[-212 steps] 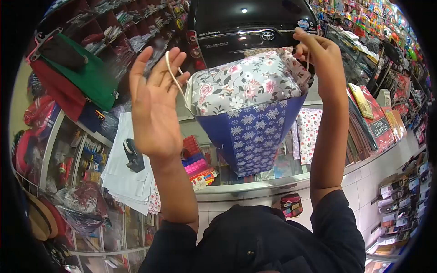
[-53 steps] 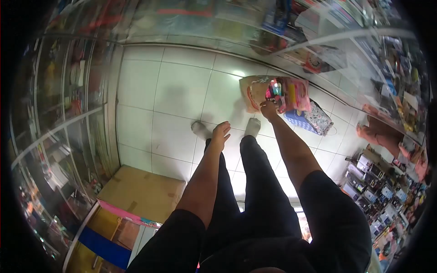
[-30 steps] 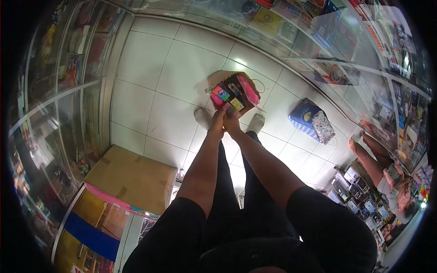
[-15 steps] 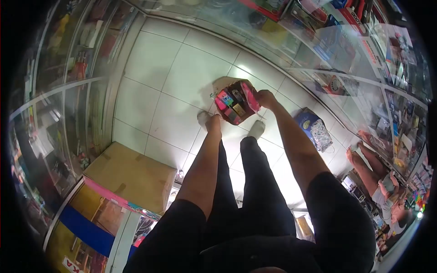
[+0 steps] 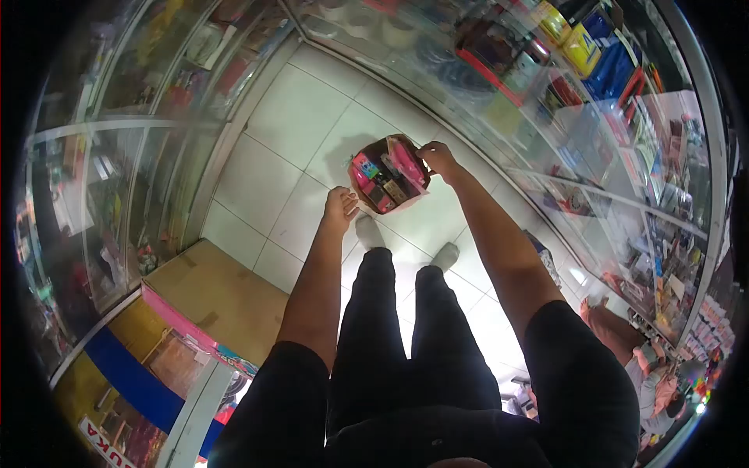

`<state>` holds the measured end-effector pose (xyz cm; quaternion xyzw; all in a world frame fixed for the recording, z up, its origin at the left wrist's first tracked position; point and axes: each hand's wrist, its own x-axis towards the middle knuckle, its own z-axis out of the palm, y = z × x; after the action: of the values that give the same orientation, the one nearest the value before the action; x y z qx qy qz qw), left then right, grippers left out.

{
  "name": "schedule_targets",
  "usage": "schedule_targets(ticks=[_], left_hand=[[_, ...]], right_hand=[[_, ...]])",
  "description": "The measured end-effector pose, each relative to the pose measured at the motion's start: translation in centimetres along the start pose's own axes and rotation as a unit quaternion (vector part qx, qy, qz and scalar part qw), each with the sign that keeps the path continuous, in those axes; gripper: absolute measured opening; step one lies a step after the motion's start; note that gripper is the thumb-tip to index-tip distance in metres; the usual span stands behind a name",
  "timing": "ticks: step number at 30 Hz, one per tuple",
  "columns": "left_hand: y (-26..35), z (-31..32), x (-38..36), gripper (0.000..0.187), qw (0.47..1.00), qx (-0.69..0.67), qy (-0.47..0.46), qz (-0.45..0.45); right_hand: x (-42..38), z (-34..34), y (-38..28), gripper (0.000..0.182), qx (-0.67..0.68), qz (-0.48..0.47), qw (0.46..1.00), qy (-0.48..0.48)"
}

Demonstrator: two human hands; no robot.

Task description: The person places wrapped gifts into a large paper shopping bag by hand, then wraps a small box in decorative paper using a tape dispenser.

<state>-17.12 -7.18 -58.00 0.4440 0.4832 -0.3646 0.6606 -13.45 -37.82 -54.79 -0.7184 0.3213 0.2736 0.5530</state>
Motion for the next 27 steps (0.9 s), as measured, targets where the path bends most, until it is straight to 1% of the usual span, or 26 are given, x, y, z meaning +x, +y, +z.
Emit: schedule_targets(ticks=[1, 2, 3, 5, 8, 10, 11, 12, 13, 15, 16, 17, 18, 19, 21, 22, 23, 24, 25, 26, 27], left_hand=[[1.0, -0.6, -0.1, 0.020, 1.000, -0.005, 0.001, 0.003], [1.9, -1.1, -0.1, 0.021, 1.000, 0.003, -0.005, 0.020], [2.7, -1.9, 0.2, 0.023, 0.999, 0.012, -0.009, 0.036], [4.2, -3.1, 1.1, 0.026, 0.999, 0.005, -0.007, 0.045], [6.1, -4.6, 1.6, 0.027, 0.997, -0.017, -0.005, 0.074], [7.7, -4.4, 0.8, 0.015, 0.992, -0.040, -0.009, 0.119], [8.5, -4.6, 0.9, 0.015, 0.992, -0.047, -0.005, 0.121], [9.1, -4.9, 1.3, 0.014, 0.992, -0.044, -0.001, 0.121], [9.7, -5.1, 1.8, 0.013, 0.992, -0.040, 0.002, 0.121], [10.9, -6.0, 3.3, 0.014, 0.992, -0.040, -0.009, 0.120], [11.3, -6.4, 4.3, 0.015, 0.990, -0.066, -0.018, 0.124], [11.4, -6.8, 5.1, 0.016, 0.987, -0.093, -0.026, 0.125], [11.6, -7.0, 5.0, 0.019, 0.984, -0.081, -0.052, 0.148], [11.8, -7.0, 4.7, 0.019, 0.985, -0.083, -0.049, 0.145], [12.8, -6.8, 4.5, 0.019, 0.983, -0.070, -0.080, 0.150], [13.2, -6.9, 4.9, 0.028, 0.985, -0.063, -0.097, 0.127], [13.0, -7.0, 5.2, 0.028, 0.985, -0.063, -0.097, 0.128], [12.8, -6.7, 5.0, 0.031, 0.985, -0.053, -0.088, 0.136], [12.2, -6.8, 5.6, 0.034, 0.986, -0.042, -0.079, 0.142], [11.6, -6.8, 6.1, 0.042, 0.986, -0.050, -0.058, 0.148], [10.1, -8.1, 8.4, 0.042, 0.985, -0.050, -0.061, 0.150]], right_hand=[[0.1, 1.0, -1.3, 0.029, 0.033, 0.006, 0.999, 0.011], [0.3, 1.6, -2.7, 0.029, 0.023, 0.019, 1.000, 0.000], [0.8, 2.4, -3.1, 0.029, 0.021, 0.016, 1.000, -0.004], [2.1, 4.1, -4.1, 0.027, 0.043, -0.019, 0.999, 0.016], [4.1, 6.3, -5.8, 0.027, 0.043, -0.014, 0.999, -0.002], [5.9, 7.8, -5.7, 0.027, 0.046, -0.020, 0.998, -0.025], [7.0, 8.6, -5.7, 0.029, 0.055, -0.027, 0.997, -0.039], [7.6, 9.4, -6.2, 0.031, 0.053, -0.008, 0.998, -0.045], [8.2, 10.2, -6.6, 0.031, 0.049, -0.009, 0.998, -0.050], [9.1, 11.7, -6.9, 0.030, 0.059, -0.034, 0.997, -0.044], [9.6, 12.4, -7.1, 0.031, 0.081, -0.052, 0.994, -0.049], [10.5, 12.9, -7.6, 0.030, 0.082, -0.039, 0.995, -0.051], [11.0, 13.2, -7.7, 0.030, 0.116, -0.043, 0.989, -0.076], [11.3, 13.4, -7.9, 0.029, 0.150, -0.048, 0.982, -0.101], [12.6, 14.0, -8.0, 0.031, 0.131, -0.045, 0.984, -0.113], [13.2, 13.9, -7.6, 0.032, 0.107, -0.065, 0.985, -0.118], [13.7, 13.7, -7.2, 0.033, 0.084, -0.084, 0.986, -0.121], [12.6, 13.4, -7.9, 0.035, 0.113, -0.084, 0.983, -0.119], [11.8, 13.2, -8.0, 0.035, 0.112, -0.084, 0.983, -0.118], [11.1, 12.9, -8.3, 0.036, 0.100, -0.074, 0.985, -0.118], [10.7, 12.5, -8.8, 0.036, 0.087, -0.065, 0.987, -0.118]])
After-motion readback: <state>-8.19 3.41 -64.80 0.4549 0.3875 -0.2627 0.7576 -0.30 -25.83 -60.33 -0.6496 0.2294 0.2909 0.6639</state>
